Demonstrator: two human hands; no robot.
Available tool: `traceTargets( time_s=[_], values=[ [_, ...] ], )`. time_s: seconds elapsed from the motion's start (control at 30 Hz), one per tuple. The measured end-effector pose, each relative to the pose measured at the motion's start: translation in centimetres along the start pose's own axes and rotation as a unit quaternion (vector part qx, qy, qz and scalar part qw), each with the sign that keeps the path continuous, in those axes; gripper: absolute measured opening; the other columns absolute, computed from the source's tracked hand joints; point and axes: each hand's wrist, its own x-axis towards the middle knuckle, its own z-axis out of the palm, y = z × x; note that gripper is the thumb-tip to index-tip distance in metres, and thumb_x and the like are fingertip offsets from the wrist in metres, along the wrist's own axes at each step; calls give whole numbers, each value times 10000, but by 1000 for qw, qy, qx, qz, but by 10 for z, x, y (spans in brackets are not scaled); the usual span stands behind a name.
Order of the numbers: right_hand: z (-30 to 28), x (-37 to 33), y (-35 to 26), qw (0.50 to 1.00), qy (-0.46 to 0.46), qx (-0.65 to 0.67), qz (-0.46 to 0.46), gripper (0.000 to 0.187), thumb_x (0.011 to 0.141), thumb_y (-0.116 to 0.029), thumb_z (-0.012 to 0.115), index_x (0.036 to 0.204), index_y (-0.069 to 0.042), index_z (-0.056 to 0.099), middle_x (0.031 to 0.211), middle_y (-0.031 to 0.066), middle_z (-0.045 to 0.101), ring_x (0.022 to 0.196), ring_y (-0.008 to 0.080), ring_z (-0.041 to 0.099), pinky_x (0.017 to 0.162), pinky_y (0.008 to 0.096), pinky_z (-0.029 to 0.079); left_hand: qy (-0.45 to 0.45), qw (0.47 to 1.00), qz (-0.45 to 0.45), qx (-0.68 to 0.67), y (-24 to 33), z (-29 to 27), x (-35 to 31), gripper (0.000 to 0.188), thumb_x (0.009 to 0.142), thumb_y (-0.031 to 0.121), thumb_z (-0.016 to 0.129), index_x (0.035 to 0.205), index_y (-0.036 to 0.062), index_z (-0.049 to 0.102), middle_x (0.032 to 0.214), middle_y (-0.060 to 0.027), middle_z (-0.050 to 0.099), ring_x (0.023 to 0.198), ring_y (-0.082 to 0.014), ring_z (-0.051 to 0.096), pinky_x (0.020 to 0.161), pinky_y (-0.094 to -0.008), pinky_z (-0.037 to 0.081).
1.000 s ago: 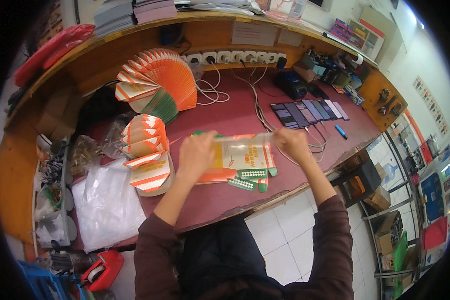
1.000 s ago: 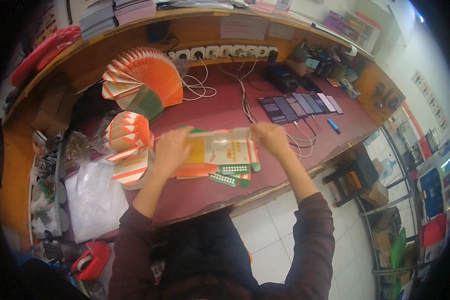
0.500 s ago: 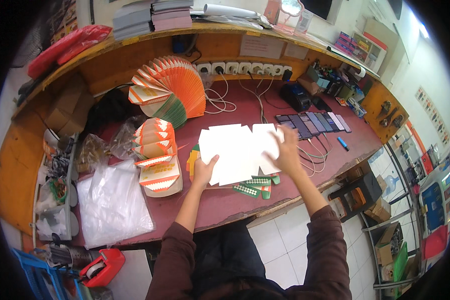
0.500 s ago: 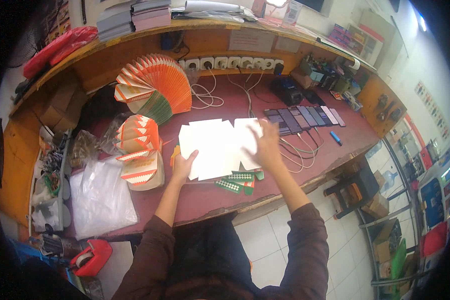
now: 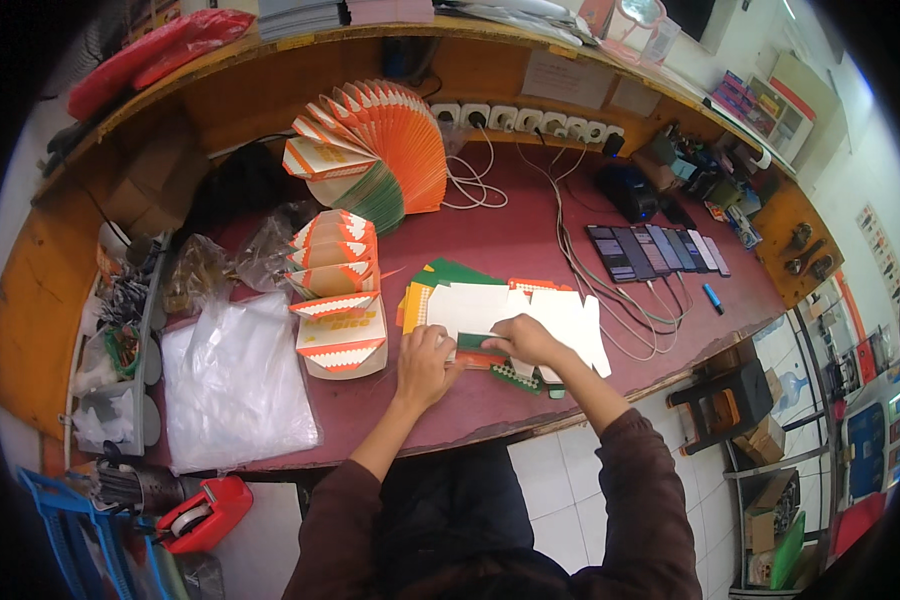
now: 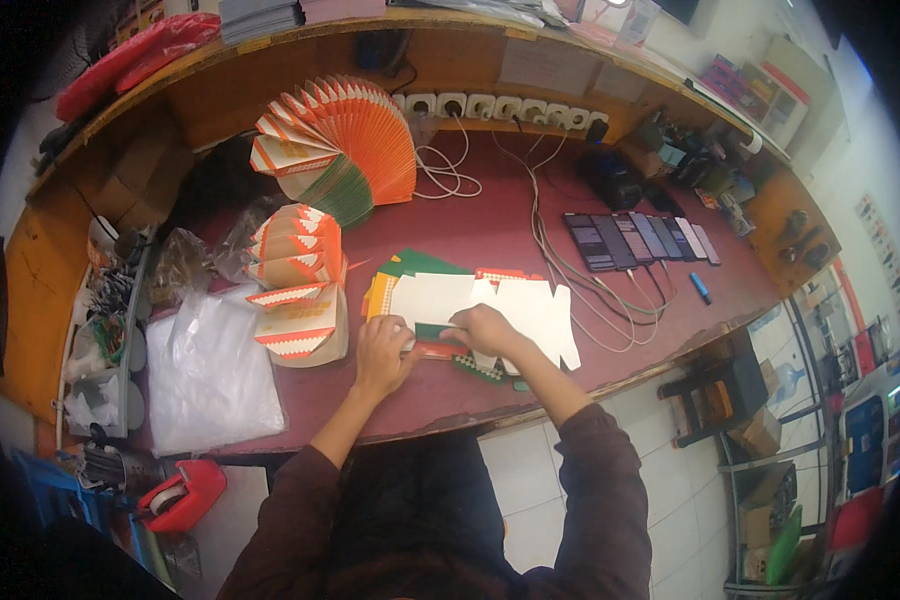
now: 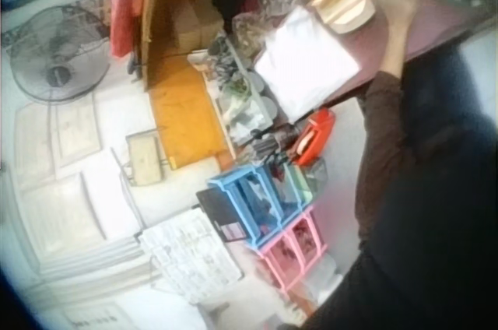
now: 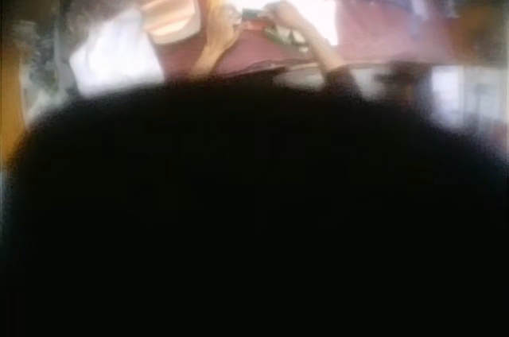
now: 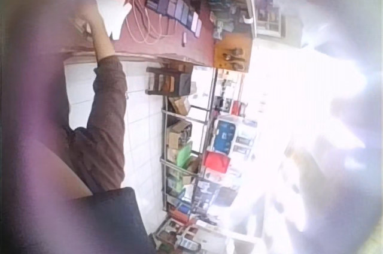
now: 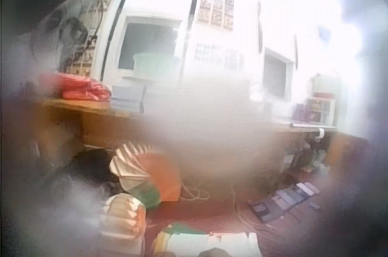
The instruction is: The person folds and assembles flat paper takeout boxes into finished containers. They pick up each flat piece, fold the sides and tabs, and secure the box shape, then place the completed box into a stack on the table.
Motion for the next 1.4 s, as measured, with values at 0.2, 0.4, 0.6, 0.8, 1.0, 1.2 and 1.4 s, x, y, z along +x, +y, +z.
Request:
traceTargets(
  time_s=[0.2, 0.4, 0.6, 0.8, 1.0, 1.2, 1.4],
  values=[
    [-10, 38, 12, 960, -193, 117, 163, 516, 886, -469, 555, 692, 4, 623, 520, 63, 481, 549, 118, 442, 555, 325, 395, -190, 924, -332, 18, -17, 27, 57, 222, 868, 249, 537, 877, 36, 597, 967, -170, 605, 712, -339, 630, 793, -390, 481],
    [34, 46, -28, 962, -46, -191, 190, 291, 894, -255, 458, 1091, -55, 534, 944, 151, 591, 886, 303, 573, 782, 490, 439, -111, 934, -238, 243, -26, 50, 43, 396, 886, 259, 506, 1190, 12, 451, 1403, -231, 339, 1268, -388, 371, 1036, -563, 247],
    [52, 42, -16, 968, 220, -102, 62, 490, 796, -100, 511, 1274, -73, 409, 1349, 171, 353, 1268, 352, 317, 1021, 547, 258, -37, 965, -210, 153, -41, 58, 24, 535, 901, 358, 492, 1297, 8, 405, 1492, -213, 145, 1386, -384, 119, 1072, -612, 81],
    [37, -2, -10, 907, 334, 220, 132, 433, 895, -206, 503, 1274, -23, 398, 1308, 168, 388, 1255, 295, 337, 1072, 393, 229, -78, 949, -305, 26, -29, 25, 31, 698, 861, 499, 513, 1331, 6, 359, 1478, -224, 168, 1382, -377, 130, 1092, -547, 120],
    [18, -85, -31, 987, 147, -48, 40, 455, 822, -232, 620, 1200, -31, 466, 1165, 156, 476, 1125, 318, 443, 968, 383, 365, -113, 994, -3, 17, 23, 1, 31, 652, 703, 496, 691, 1135, 36, 523, 1204, -134, 516, 1165, -275, 453, 943, -451, 332],
    [-17, -66, -18, 992, 0, 1, 125, 283, 750, -156, 687, 1002, -48, 617, 938, 99, 589, 910, 244, 586, 786, 316, 479, -272, 961, -41, -28, 12, 30, 62, 457, 791, 523, 587, 735, 71, 631, 730, -109, 634, 763, -282, 624, 685, -404, 465],
    [-15, -22, 13, 956, 69, 49, 280, 436, 701, -114, 731, 1100, -59, 564, 1043, 145, 571, 951, 291, 571, 767, 372, 468, -354, 925, -85, -113, -15, 49, 79, 557, 807, 559, 569, 630, 32, 615, 635, -177, 593, 628, -348, 577, 616, -420, 442]
  ],
)
